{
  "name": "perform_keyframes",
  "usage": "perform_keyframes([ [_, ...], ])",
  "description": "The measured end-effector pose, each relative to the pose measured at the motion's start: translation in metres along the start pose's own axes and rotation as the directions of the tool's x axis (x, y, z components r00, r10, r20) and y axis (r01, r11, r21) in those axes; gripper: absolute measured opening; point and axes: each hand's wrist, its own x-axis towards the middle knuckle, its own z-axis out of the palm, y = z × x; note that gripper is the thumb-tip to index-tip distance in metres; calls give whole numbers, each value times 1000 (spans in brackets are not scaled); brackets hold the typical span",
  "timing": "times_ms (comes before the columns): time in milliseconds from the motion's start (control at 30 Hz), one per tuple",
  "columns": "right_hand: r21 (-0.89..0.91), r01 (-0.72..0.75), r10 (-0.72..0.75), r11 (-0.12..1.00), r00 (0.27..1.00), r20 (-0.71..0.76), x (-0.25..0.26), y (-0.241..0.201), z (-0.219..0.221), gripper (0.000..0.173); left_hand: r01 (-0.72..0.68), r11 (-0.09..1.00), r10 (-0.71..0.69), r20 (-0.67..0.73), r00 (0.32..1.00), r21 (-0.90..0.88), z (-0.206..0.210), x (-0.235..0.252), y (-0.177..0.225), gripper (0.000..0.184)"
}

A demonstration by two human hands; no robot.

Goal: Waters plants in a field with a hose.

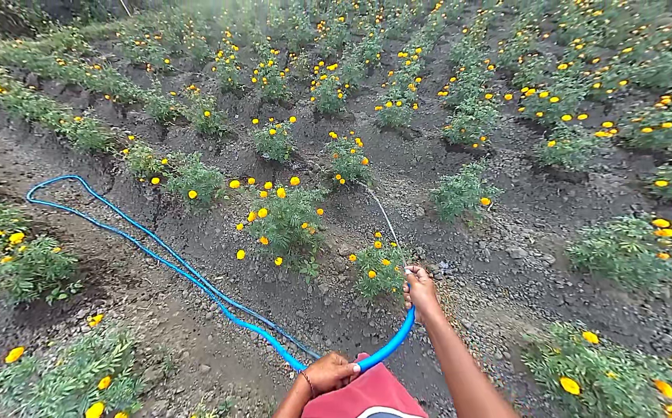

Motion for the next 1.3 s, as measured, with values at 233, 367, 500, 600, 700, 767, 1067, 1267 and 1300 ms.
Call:
perform_keyframes([
  [233, -11, 0, 0, 1000, 1000, -4, -3, 9, 6, 24, 27, 999, -27, 0, 1000, 22, -3, -4, -11, 43],
  [367, 6, 10, -10, 1000, 1000, -2, -6, 13, 10, 25, 38, 999, -38, 0, 999, 15, -6, -9, -12, 43],
  [500, 7, -4, 4, 1000, 1000, -6, -10, 13, 16, 25, 37, 999, -37, 10, 999, 4, -10, -13, -16, 42],
  [600, 18, 1, -1, 1000, 1000, -5, -10, 15, 19, 25, 34, 999, -34, 14, 999, -13, -12, -17, -15, 41],
  [700, 16, 2, -2, 1000, 1000, -4, -12, 16, 21, 25, 28, 999, -28, 13, 1000, -30, -12, -19, -17, 42],
  [767, 14, 2, -2, 1000, 1000, -9, -13, 17, 23, 25, 35, 999, -34, 17, 999, -35, -13, -20, -18, 42],
  [1067, 24, 0, 0, 1000, 1000, 16, -16, 18, 26, 24, 32, 999, -32, 12, 999, 34, -14, -25, -18, 43],
  [1267, 11, -10, 9, 1000, 1000, 10, -15, 21, 27, 24, 35, 995, -35, 5, 999, 94, -15, -26, -19, 45],
  [1300, 14, -14, 14, 1000, 1000, 10, -15, 23, 26, 24, 42, 993, -42, 0, 999, 107, -15, -27, -19, 45],
])
